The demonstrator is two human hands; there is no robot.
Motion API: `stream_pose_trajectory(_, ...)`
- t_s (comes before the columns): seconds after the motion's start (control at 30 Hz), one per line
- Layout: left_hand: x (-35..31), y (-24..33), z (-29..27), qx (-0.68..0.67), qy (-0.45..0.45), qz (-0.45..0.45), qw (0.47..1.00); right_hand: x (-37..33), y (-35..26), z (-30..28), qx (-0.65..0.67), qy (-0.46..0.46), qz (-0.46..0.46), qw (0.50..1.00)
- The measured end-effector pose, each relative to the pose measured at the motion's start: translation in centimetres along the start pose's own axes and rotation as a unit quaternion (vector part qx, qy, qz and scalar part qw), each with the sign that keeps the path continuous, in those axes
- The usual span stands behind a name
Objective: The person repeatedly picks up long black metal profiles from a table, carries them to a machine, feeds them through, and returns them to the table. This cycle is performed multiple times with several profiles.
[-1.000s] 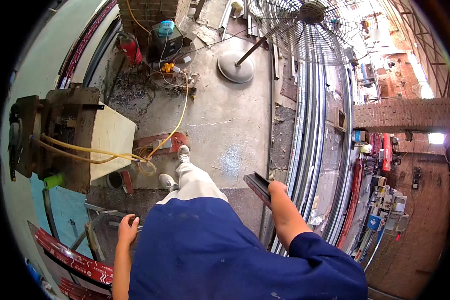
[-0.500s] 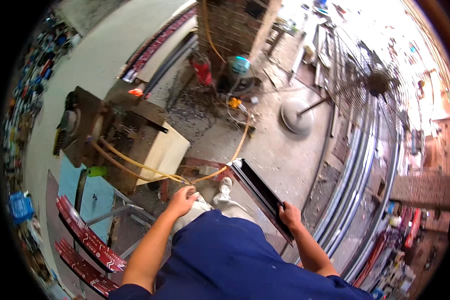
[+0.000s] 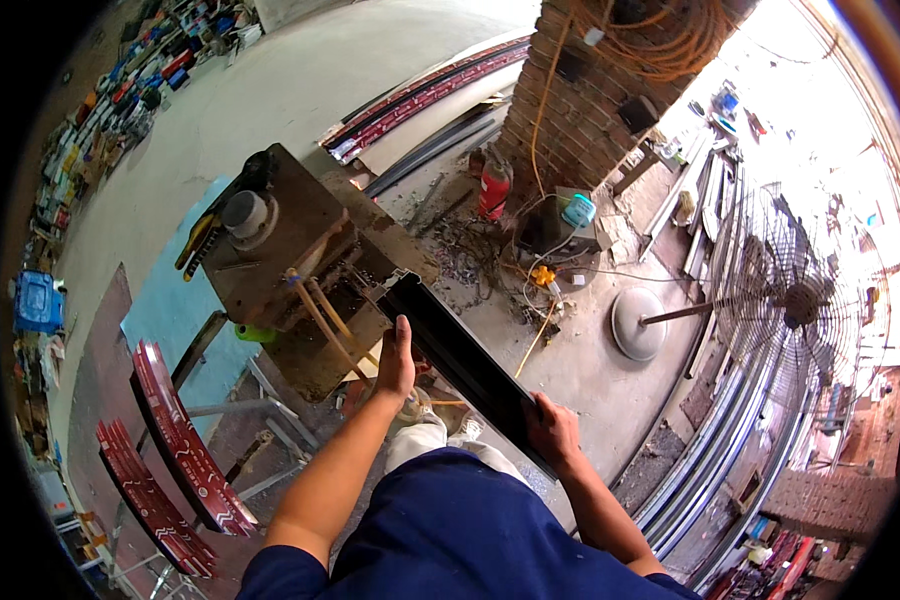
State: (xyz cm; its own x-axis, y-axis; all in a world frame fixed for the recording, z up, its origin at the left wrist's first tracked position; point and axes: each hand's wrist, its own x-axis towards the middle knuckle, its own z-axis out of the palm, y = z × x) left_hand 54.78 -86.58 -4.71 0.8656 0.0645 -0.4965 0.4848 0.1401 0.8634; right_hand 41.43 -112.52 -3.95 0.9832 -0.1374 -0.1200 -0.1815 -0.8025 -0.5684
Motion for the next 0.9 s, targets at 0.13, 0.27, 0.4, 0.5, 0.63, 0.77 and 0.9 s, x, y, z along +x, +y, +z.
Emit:
stream_pose_trajectory(0.13, 1.9, -0.2, -1.8, 0.013, 0.013, -0.011, 1.0, 1.8, -2.2, 0.6, -0.038, 0.009, -0.011, 0.999)
stream_pose_trajectory(0.27, 2.4, -0.4, -2.4, 0.001, 0.004, -0.021, 1.0, 1.9, -2.4, 0.5, -0.074, -0.005, -0.017, 0.997)
stream_pose_trajectory(0.4, 3.4, -1.2, -2.3, -0.022, 0.035, -0.031, 0.999, 2.2, -4.1, 0.6, -0.096, 0.0, -0.002, 0.995)
stream_pose_trajectory(0.5, 4.4, -0.2, -2.7, -0.006, 0.033, -0.051, 0.998, 3.2, -5.9, 0.0, -0.124, -0.011, -0.007, 0.992)
stream_pose_trajectory(0.63, 5.0, 0.9, -4.0, -0.011, -0.017, -0.079, 0.997, 4.3, -6.5, -0.2, -0.155, -0.021, 0.004, 0.988)
stream_pose_trajectory(0.77, 5.7, -0.3, -4.6, 0.022, -0.018, -0.029, 0.999, 4.2, -6.5, 0.0, -0.164, -0.02, -0.004, 0.986)
stream_pose_trajectory(0.9, 5.3, 1.1, -5.0, 0.01, -0.063, -0.081, 0.995, 4.3, -7.0, -0.2, -0.176, -0.026, 0.005, 0.984)
